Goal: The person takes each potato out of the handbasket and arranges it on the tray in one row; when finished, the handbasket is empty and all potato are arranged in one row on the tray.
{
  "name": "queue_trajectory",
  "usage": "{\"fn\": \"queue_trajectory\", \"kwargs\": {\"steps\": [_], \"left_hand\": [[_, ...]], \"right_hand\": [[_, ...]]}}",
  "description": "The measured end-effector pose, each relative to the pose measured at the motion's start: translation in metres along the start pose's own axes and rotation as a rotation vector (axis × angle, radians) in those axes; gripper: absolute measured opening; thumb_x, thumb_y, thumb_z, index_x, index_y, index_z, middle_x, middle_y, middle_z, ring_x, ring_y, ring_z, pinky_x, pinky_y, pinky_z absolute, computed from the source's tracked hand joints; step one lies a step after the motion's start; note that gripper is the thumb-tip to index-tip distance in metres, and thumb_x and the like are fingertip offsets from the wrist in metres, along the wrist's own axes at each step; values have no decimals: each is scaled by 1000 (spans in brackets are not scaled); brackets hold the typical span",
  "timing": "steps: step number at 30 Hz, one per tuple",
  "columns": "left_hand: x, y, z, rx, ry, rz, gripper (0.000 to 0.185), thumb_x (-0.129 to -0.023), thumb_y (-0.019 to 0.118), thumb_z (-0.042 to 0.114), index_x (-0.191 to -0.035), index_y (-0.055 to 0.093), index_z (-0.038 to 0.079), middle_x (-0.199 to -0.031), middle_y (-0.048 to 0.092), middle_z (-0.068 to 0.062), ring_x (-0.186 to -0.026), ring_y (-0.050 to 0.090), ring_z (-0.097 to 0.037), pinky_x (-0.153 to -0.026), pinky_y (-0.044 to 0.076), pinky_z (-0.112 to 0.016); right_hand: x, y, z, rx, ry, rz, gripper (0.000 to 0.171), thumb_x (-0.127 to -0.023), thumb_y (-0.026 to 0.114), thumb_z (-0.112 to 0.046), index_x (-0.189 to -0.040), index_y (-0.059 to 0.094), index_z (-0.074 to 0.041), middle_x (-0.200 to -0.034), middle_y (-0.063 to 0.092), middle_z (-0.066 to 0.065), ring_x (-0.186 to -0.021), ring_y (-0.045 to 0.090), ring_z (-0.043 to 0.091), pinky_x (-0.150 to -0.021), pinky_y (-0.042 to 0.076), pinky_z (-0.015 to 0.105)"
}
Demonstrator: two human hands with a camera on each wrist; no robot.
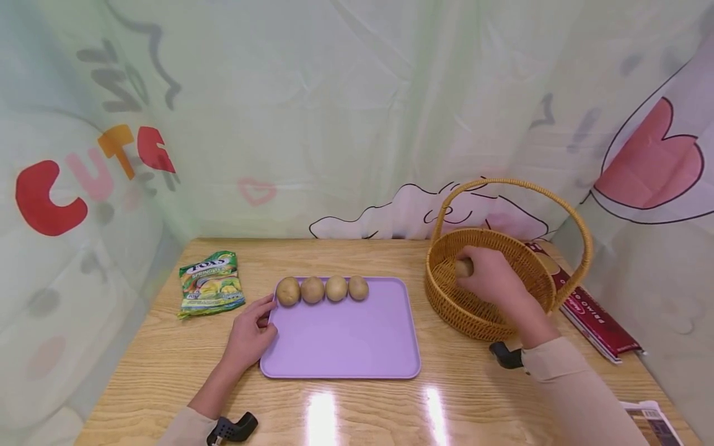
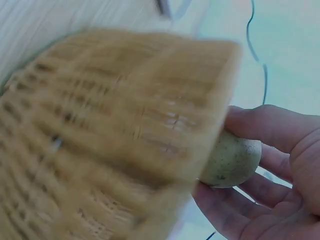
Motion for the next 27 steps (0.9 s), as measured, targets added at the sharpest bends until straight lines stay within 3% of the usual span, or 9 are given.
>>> {"fn": "queue_trajectory", "kwargs": {"steps": [6,16,27], "left_hand": [[0,1,-5,-8,-19,-4,48,-72,60,-10,-120,64,-10,-133,57,-16,-104,63,-23,-75,56,-25],[-1,2,-3,20,12,-2,47,-72,59,-11,-119,62,-13,-132,56,-20,-104,63,-27,-75,57,-28],[-1,2,-3,24,4,-6,48,-72,59,-11,-119,62,-13,-132,57,-20,-102,64,-27,-74,56,-25]], "right_hand": [[-6,5,-28,-19,-17,-9,42,-78,77,-15,-115,63,2,-101,65,15,-85,56,27,-69,48,41],[-15,24,-63,-36,-75,-9,45,-78,78,-11,-118,62,2,-114,63,21,-101,59,35,-82,50,51],[-27,54,-89,-61,-151,6,43,-76,80,-9,-114,65,2,-107,67,17,-96,61,33,-80,51,49]]}}
Point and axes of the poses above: each hand's wrist, its own x-axis away from the middle knuckle, its own y-axis out of the palm, z = x × y, the point moved 10 cm from there along -x, towards the middle knuckle
